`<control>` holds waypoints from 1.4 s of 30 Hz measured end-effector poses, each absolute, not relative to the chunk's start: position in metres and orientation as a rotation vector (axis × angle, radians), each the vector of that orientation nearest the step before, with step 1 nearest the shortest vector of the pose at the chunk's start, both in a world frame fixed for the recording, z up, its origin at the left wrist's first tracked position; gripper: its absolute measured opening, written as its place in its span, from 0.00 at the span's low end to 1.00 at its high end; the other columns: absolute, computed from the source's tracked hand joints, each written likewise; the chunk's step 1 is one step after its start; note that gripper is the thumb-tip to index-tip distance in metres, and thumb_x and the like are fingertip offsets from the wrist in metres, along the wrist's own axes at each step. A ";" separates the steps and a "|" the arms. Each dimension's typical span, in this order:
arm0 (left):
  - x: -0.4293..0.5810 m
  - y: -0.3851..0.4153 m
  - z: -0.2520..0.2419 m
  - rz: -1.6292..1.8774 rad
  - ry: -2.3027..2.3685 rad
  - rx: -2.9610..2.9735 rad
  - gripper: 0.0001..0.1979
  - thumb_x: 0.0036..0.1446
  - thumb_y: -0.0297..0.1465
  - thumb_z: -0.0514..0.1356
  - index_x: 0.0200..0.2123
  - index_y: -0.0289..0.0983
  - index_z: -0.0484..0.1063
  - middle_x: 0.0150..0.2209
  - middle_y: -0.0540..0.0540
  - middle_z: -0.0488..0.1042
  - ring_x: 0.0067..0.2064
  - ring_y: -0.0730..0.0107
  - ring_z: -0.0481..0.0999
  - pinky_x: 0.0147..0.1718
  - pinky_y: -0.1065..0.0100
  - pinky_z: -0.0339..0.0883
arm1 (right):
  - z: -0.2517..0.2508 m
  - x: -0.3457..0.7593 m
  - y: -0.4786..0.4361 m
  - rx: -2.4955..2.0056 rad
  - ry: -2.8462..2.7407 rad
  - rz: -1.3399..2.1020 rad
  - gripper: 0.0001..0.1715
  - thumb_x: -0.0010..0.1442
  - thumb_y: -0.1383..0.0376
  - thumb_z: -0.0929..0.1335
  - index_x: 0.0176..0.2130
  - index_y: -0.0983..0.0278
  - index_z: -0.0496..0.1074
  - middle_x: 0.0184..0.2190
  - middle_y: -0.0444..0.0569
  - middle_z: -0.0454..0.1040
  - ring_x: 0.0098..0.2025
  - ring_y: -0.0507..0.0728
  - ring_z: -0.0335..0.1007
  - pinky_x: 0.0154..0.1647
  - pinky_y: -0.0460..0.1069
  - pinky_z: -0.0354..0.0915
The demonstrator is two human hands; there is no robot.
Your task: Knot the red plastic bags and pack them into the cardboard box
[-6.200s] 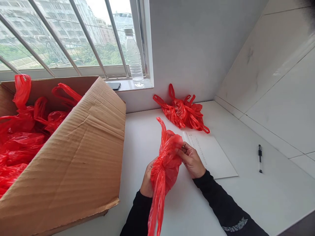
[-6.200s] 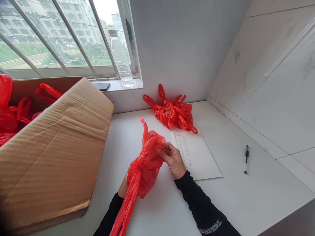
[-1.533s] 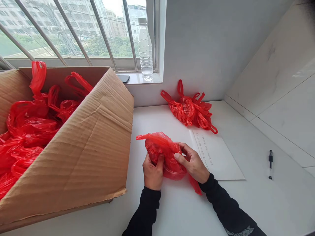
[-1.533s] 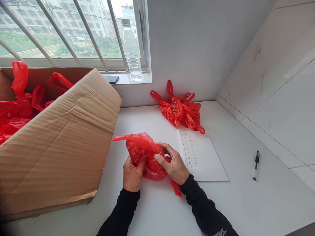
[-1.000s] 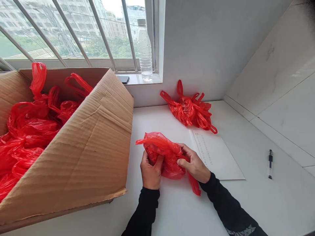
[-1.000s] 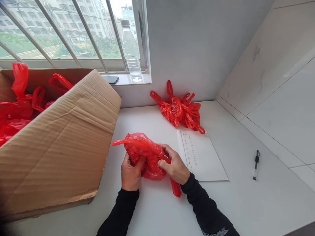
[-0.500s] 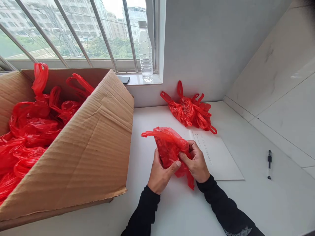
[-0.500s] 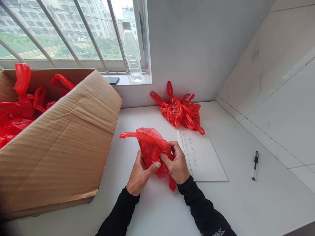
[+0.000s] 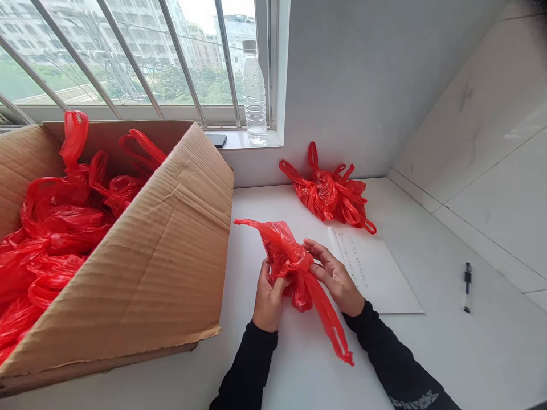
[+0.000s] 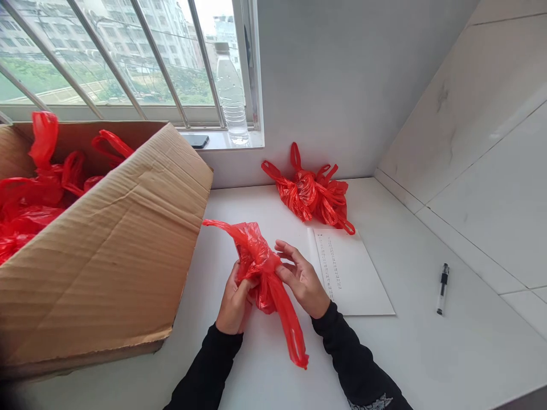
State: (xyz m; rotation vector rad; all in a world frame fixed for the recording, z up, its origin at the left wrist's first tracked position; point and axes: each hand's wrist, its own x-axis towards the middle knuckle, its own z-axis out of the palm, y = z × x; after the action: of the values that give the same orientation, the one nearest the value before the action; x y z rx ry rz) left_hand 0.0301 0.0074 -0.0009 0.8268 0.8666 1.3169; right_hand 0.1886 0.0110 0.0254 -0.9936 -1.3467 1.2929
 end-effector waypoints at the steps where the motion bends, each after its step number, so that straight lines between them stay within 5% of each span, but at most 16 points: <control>1: 0.030 0.008 -0.002 1.300 0.872 0.810 0.15 0.54 0.35 0.62 0.45 0.39 0.69 0.36 0.48 0.75 0.35 0.67 0.73 0.35 0.67 0.68 | 0.025 0.188 0.011 -0.973 -1.374 1.340 0.29 0.63 0.55 0.67 0.61 0.56 0.62 0.58 0.53 0.67 0.59 0.61 0.64 0.59 0.57 0.63; 5: 0.033 0.008 -0.003 1.263 0.879 0.750 0.14 0.54 0.41 0.62 0.38 0.38 0.73 0.31 0.49 0.75 0.32 0.67 0.72 0.34 0.67 0.67 | 0.024 0.183 0.011 -0.984 -1.390 1.320 0.23 0.60 0.55 0.70 0.53 0.59 0.68 0.50 0.51 0.72 0.49 0.59 0.71 0.54 0.55 0.66; 11: 0.037 0.004 0.009 1.210 0.776 0.617 0.10 0.52 0.36 0.62 0.36 0.38 0.74 0.31 0.48 0.75 0.30 0.68 0.72 0.32 0.67 0.67 | 0.020 0.182 0.012 -1.075 -1.255 1.248 0.15 0.59 0.53 0.71 0.40 0.61 0.71 0.35 0.46 0.72 0.37 0.55 0.69 0.42 0.50 0.68; 15: 0.037 0.003 0.012 1.199 0.737 0.607 0.16 0.48 0.33 0.63 0.42 0.38 0.73 0.33 0.46 0.76 0.33 0.64 0.74 0.35 0.65 0.68 | 0.022 0.184 0.012 -1.068 -1.178 1.289 0.16 0.60 0.54 0.70 0.43 0.60 0.71 0.39 0.47 0.73 0.39 0.55 0.70 0.43 0.51 0.69; 20: 0.035 0.007 0.006 1.255 0.743 0.638 0.17 0.50 0.35 0.65 0.43 0.37 0.72 0.37 0.44 0.77 0.40 0.60 0.76 0.39 0.63 0.69 | 0.022 0.188 0.014 -0.946 -1.278 1.447 0.32 0.53 0.58 0.75 0.55 0.57 0.65 0.49 0.51 0.72 0.47 0.57 0.71 0.52 0.54 0.67; 32: 0.032 0.008 0.007 1.197 0.648 0.496 0.14 0.50 0.36 0.65 0.38 0.34 0.76 0.36 0.44 0.78 0.40 0.56 0.77 0.40 0.62 0.70 | 0.022 0.187 0.014 -0.984 -1.086 1.405 0.13 0.56 0.58 0.74 0.39 0.61 0.73 0.34 0.45 0.74 0.37 0.55 0.71 0.41 0.49 0.67; 38: 0.027 0.012 0.008 1.354 0.685 0.468 0.25 0.49 0.34 0.68 0.52 0.39 0.71 0.42 0.44 0.78 0.41 0.61 0.78 0.42 0.63 0.71 | 0.025 0.195 0.014 -0.966 -1.133 1.455 0.22 0.62 0.59 0.66 0.56 0.56 0.67 0.53 0.50 0.70 0.55 0.60 0.66 0.59 0.57 0.61; 42: 0.024 0.013 0.012 1.437 0.699 0.437 0.28 0.50 0.33 0.68 0.56 0.41 0.67 0.42 0.46 0.78 0.42 0.62 0.79 0.45 0.63 0.70 | 0.027 0.195 0.009 -1.031 -1.386 1.221 0.27 0.59 0.59 0.67 0.58 0.55 0.64 0.54 0.51 0.67 0.54 0.60 0.65 0.56 0.57 0.63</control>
State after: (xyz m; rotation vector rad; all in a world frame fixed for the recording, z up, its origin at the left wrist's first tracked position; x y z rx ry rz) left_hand 0.0235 0.0127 0.0119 0.4375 0.6992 1.4373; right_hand 0.1949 0.0088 0.0272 -1.0306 -1.3861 1.2206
